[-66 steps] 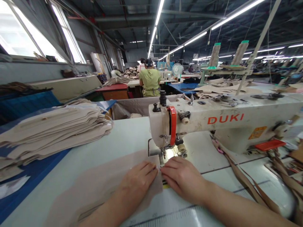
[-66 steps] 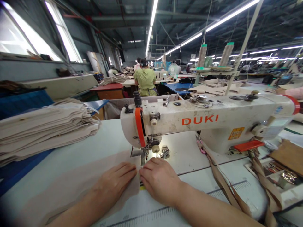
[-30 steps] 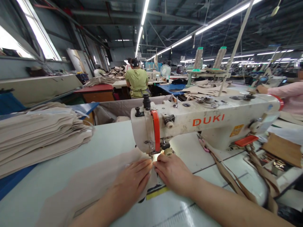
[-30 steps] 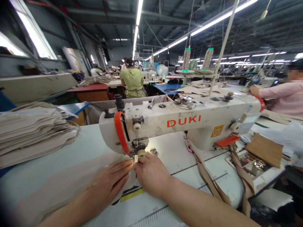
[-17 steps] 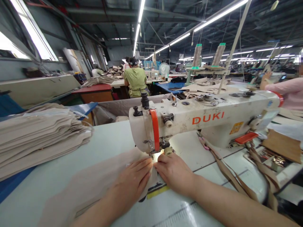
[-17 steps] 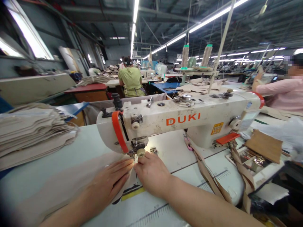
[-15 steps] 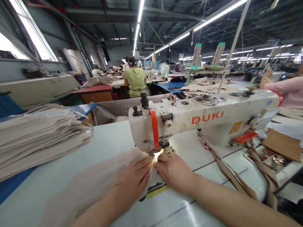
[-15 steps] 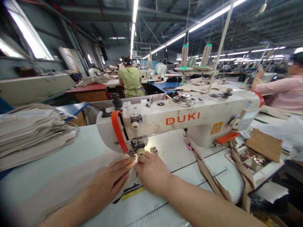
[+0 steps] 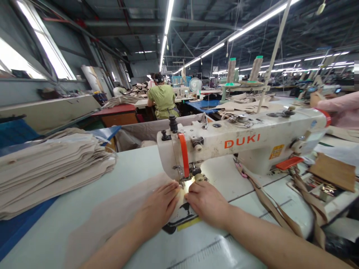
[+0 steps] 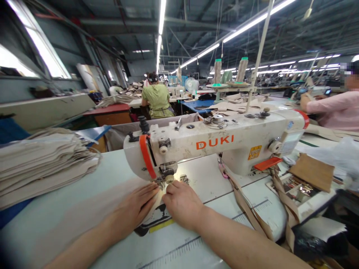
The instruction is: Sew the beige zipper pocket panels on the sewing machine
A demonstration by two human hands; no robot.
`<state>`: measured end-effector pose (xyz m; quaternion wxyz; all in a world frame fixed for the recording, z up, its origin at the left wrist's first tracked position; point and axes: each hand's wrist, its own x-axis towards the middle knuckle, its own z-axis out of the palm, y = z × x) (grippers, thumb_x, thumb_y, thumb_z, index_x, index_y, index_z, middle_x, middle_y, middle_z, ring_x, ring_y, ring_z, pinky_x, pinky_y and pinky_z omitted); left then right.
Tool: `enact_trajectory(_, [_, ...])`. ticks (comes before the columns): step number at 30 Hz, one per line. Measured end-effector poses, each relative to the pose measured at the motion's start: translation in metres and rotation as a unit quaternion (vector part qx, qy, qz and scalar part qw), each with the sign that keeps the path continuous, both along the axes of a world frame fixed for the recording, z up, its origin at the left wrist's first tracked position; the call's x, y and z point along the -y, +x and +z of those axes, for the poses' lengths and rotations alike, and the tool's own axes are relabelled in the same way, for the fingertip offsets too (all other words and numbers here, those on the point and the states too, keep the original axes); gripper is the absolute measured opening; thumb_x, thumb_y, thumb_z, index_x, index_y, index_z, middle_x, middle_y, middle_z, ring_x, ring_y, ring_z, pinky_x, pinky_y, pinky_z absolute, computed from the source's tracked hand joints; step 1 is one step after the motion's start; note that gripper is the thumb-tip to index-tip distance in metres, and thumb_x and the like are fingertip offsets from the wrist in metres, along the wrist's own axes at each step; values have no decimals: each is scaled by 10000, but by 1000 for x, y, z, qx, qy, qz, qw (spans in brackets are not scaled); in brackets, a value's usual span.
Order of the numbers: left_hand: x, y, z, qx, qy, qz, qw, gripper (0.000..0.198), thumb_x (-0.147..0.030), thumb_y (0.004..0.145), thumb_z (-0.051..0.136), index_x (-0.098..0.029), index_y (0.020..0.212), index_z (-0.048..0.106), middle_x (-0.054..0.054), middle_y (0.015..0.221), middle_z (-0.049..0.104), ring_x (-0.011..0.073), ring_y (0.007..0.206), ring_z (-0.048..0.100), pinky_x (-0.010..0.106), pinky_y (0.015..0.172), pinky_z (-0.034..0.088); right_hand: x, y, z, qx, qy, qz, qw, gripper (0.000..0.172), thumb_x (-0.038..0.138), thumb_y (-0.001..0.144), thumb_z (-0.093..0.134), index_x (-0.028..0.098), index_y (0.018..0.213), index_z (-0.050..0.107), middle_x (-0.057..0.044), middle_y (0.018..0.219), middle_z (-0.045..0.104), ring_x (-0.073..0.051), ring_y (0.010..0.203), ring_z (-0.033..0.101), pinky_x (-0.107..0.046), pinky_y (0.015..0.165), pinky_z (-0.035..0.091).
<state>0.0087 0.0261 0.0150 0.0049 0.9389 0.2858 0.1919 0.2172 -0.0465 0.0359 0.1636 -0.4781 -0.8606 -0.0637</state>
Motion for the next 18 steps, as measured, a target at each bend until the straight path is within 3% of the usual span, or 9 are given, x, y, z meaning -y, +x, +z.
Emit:
enact_trajectory(5, [44, -33, 7, -40, -8, 8, 999, 381, -249, 972, 443, -211, 1315, 606, 58, 1345, 635, 196, 1215, 611, 371, 1071, 477, 5, -1, -5, -63, 22, 87, 994, 176, 117, 937, 534, 167, 829, 664, -49, 788, 645, -195, 816, 548, -292, 766, 436])
enact_trajectory(8, [70, -49, 18, -63, 23, 23, 997, 446, -261, 980, 444, -222, 1421, 498, 56, 1450, 540, 199, 1308, 532, 385, 1112, 426, 6, 1, -8, -93, 35, 114, 989, 198, 139, 969, 496, 169, 874, 667, -54, 775, 634, -199, 801, 539, -303, 756, 428])
enact_trajectory(12, [94, -74, 29, 34, 135, 124, 983, 598, -323, 994, 420, -227, 1558, 244, 96, 1599, 302, 256, 1447, 333, 464, 1170, 310, 10, 3, -10, -112, 34, 131, 984, 234, 163, 995, 457, 171, 908, 673, -58, 778, 639, -195, 786, 542, -303, 740, 432])
enact_trajectory(15, [117, -105, 12, 19, 134, 182, 974, 816, -508, 923, 515, -214, 1585, 138, 131, 1614, 248, 327, 1463, 281, 508, 1157, 302, 13, 4, -10, -125, 27, 137, 982, 251, 167, 1000, 439, 169, 925, 678, -67, 806, 653, -199, 808, 555, -305, 754, 447])
enact_trajectory(18, [142, -140, -22, -117, 66, 147, 980, 878, -468, 852, 615, -289, 1579, 158, 100, 1550, 399, 307, 1389, 424, 460, 1115, 374, 15, 3, -11, -133, 11, 138, 981, 266, 184, 1010, 425, 169, 943, 681, -72, 832, 657, -205, 825, 563, -316, 765, 452])
